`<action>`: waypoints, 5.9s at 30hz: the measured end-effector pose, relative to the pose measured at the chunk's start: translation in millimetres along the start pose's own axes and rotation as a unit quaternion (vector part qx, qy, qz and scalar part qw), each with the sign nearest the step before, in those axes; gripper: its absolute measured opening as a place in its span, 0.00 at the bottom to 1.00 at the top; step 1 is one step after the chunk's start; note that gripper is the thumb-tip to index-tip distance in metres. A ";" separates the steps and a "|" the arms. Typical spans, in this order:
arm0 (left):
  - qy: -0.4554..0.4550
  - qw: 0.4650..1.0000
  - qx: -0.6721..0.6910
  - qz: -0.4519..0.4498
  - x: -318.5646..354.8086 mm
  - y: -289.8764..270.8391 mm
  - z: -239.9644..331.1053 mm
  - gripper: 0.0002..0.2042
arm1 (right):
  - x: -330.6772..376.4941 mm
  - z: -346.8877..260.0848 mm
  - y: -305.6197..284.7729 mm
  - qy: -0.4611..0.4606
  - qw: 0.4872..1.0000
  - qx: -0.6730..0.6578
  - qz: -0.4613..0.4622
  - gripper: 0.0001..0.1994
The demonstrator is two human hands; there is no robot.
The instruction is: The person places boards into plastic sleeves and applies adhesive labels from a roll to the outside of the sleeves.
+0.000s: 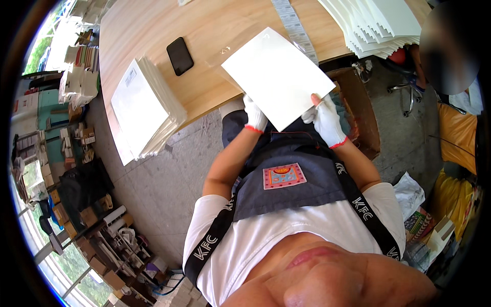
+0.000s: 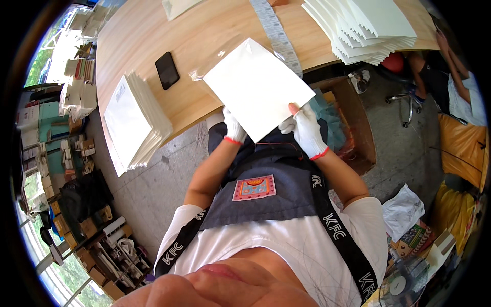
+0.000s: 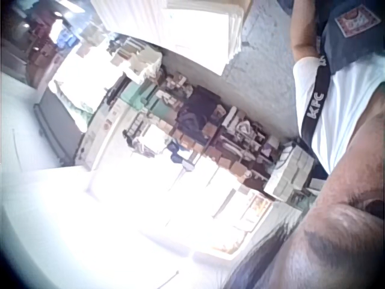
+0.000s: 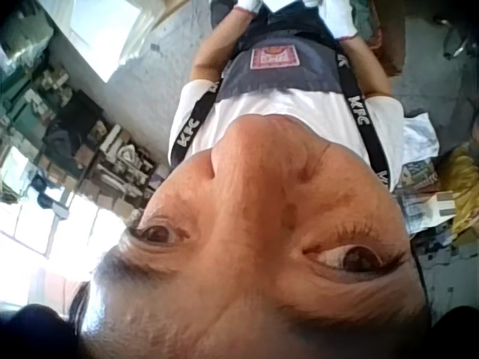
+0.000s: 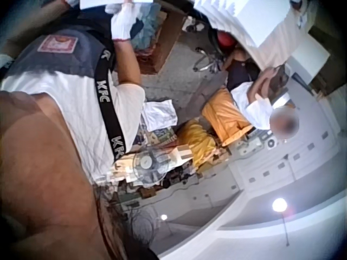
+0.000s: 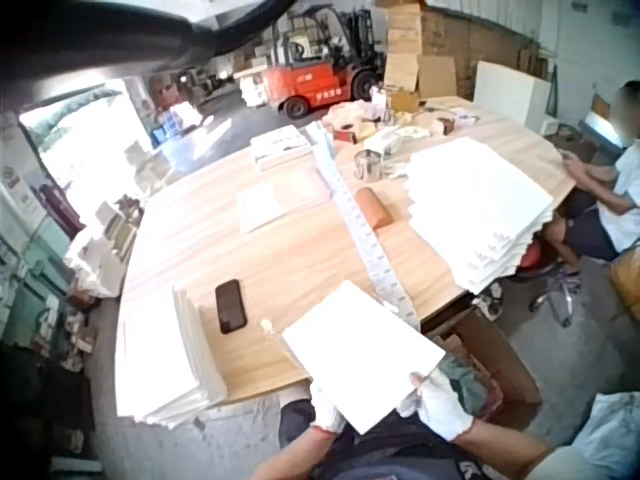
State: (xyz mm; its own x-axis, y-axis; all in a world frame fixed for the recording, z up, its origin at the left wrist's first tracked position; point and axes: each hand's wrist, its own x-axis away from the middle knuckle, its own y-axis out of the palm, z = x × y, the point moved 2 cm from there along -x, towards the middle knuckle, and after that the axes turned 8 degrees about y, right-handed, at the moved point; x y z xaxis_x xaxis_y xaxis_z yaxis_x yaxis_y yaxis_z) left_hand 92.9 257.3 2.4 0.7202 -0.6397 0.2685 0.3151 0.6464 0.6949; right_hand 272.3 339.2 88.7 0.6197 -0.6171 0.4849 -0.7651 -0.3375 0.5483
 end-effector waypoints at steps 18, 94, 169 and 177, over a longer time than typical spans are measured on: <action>-0.086 0.946 -0.314 0.002 27.0 -41.7 65.2 0.11 | -55.4 26.4 67.2 -0.102 0.822 0.545 -0.133 0.08; -0.072 0.931 -0.359 -0.004 52.2 -67.8 85.6 0.14 | -65.9 -57.6 -60.3 -0.201 0.945 0.249 0.075 0.05; 0.000 0.977 -0.191 0.090 35.2 -39.9 84.5 0.10 | -205.3 -68.5 120.7 -0.264 0.738 0.616 0.083 0.23; 0.129 0.939 -0.318 -0.001 56.6 -16.7 176.7 0.13 | -122.3 3.2 44.5 0.124 0.873 0.444 -0.160 0.11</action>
State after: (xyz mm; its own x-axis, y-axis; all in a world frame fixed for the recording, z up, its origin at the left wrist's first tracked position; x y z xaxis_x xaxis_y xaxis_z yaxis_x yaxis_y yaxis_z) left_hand 19.2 136.8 123.8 0.8190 -0.5725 0.0396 0.5633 0.8152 0.1345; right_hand 161.9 397.4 51.7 0.7607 -0.2556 0.5967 -0.3120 -0.9500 -0.0092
